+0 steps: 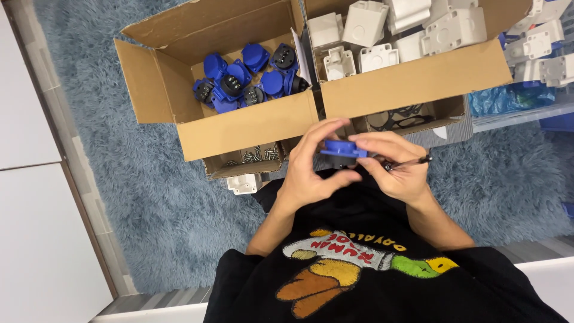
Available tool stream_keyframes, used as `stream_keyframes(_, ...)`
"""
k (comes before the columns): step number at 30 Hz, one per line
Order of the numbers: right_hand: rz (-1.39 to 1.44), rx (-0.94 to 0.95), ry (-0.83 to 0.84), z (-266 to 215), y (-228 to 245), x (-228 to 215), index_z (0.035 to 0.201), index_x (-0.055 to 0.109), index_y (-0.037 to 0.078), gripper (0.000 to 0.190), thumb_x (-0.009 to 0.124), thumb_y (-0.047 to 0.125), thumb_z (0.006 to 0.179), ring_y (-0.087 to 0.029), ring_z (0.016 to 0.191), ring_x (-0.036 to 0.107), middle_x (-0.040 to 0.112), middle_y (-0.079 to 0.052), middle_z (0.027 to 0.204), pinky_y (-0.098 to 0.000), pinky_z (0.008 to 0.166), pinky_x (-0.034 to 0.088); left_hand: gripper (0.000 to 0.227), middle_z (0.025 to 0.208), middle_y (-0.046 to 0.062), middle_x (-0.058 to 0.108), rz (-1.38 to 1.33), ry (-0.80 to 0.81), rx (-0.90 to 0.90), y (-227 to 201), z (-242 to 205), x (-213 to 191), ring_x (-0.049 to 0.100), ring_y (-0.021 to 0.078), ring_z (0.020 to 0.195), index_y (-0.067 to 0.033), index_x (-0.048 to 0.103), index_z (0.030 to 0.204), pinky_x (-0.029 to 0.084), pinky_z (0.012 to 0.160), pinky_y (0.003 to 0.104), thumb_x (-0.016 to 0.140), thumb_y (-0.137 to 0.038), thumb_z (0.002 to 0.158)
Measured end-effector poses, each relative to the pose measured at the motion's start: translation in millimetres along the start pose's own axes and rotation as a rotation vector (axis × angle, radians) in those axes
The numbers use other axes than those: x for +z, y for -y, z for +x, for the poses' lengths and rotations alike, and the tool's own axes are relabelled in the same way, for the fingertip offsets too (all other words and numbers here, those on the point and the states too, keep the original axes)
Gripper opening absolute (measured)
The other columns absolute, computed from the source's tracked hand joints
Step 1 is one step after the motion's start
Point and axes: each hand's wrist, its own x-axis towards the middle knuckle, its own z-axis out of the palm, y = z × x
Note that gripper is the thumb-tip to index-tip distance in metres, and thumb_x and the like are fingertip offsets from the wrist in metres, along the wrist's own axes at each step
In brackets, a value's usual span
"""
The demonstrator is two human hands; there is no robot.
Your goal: Assembling and inspecting electrical socket components using a screwdriver
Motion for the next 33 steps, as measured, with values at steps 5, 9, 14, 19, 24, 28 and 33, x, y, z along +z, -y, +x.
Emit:
stream_keyframes(5, -0.036, -0.061, 0.002, 1, 2, 1, 0.11, 0.083, 0.0, 0.015, 0.082, -0.001, 0.094, -0.037, 0.086, 0.083, 0.082, -0.028, 0.116, -0.0369, 0.065, 0.065, 0.056, 0.128, 0.019, 0.077, -0.073, 0.023, -0.016, 8, -6, -7, 0.077, 0.032, 0.113, 0.0013, 0.067, 0.143, 0.061, 0.1, 0.046, 0.076, -0.038, 0.105)
stream_keyframes(9, 0.069, 0.017, -0.01, -15, -16, -6, 0.123, 0.077, 0.003, 0.03, 0.083, 0.011, 0.094, -0.018, 0.067, 0.072, 0.073, -0.032, 0.134, -0.027, 0.053, 0.059, 0.052, 0.131, 0.02, 0.076, -0.078, -0.005, 0.036, -1, -1, -9, 0.076, 0.0362, 0.121, 0.0038, 0.07, 0.139, 0.06, 0.106, 0.046, 0.083, -0.026, 0.098)
stream_keyframes(14, 0.213, 0.065, -0.025, -17, -21, -5, 0.129, 0.069, -0.012, 0.039, 0.077, 0.01, 0.098, -0.032, 0.098, 0.081, 0.066, -0.037, 0.138, -0.0271, 0.061, 0.064, 0.061, 0.137, 0.021, 0.069, -0.178, -0.051, 0.025, 4, -8, -6, 0.07, 0.0373, 0.131, 0.0067, 0.066, 0.142, 0.057, 0.113, 0.047, 0.091, -0.011, 0.089)
stream_keyframes(19, 0.287, 0.109, 0.004, -19, -21, -2, 0.127, 0.066, -0.017, 0.037, 0.074, 0.008, 0.099, -0.034, 0.089, 0.083, 0.066, -0.037, 0.132, -0.024, 0.056, 0.063, 0.046, 0.134, 0.017, 0.052, -0.404, -0.102, -0.013, 13, -11, -4, 0.066, 0.0386, 0.133, 0.0033, 0.067, 0.126, 0.06, 0.114, 0.048, 0.092, 0.002, 0.087)
stream_keyframes(24, 0.291, 0.108, 0.144, -18, -18, 2, 0.124, 0.07, -0.014, 0.045, 0.075, 0.023, 0.099, -0.023, 0.068, 0.081, 0.071, -0.032, 0.122, -0.0204, 0.047, 0.056, 0.049, 0.152, 0.032, 0.051, -0.938, -0.089, -0.151, 11, -12, -5, 0.066, 0.046, 0.135, -0.0067, 0.036, 0.115, 0.065, 0.113, 0.049, 0.077, 0.014, 0.096)
stream_keyframes(28, 0.2, 0.068, 0.217, -24, -23, -6, 0.12, 0.071, -0.016, 0.059, 0.072, 0.038, 0.097, -0.02, 0.054, 0.076, 0.073, -0.033, 0.118, -0.025, 0.042, 0.055, 0.047, 0.139, 0.038, 0.061, -0.983, -0.146, -0.21, 35, -24, -7, 0.08, 0.0401, 0.1, -0.0122, 0.031, 0.126, 0.073, 0.08, 0.04, 0.072, -0.004, 0.105)
stream_keyframes(33, 0.01, 0.046, 0.432, -2, 10, -7, 0.119, 0.077, -0.007, 0.034, 0.058, 0.019, 0.107, -0.038, 0.076, 0.082, 0.079, -0.025, 0.107, -0.0435, 0.055, 0.062, 0.051, 0.116, 0.03, 0.065, -0.958, -0.241, -0.266, 45, -31, -9, 0.067, 0.0233, 0.078, -0.0118, 0.044, 0.152, 0.051, 0.058, 0.029, 0.045, -0.051, 0.12)
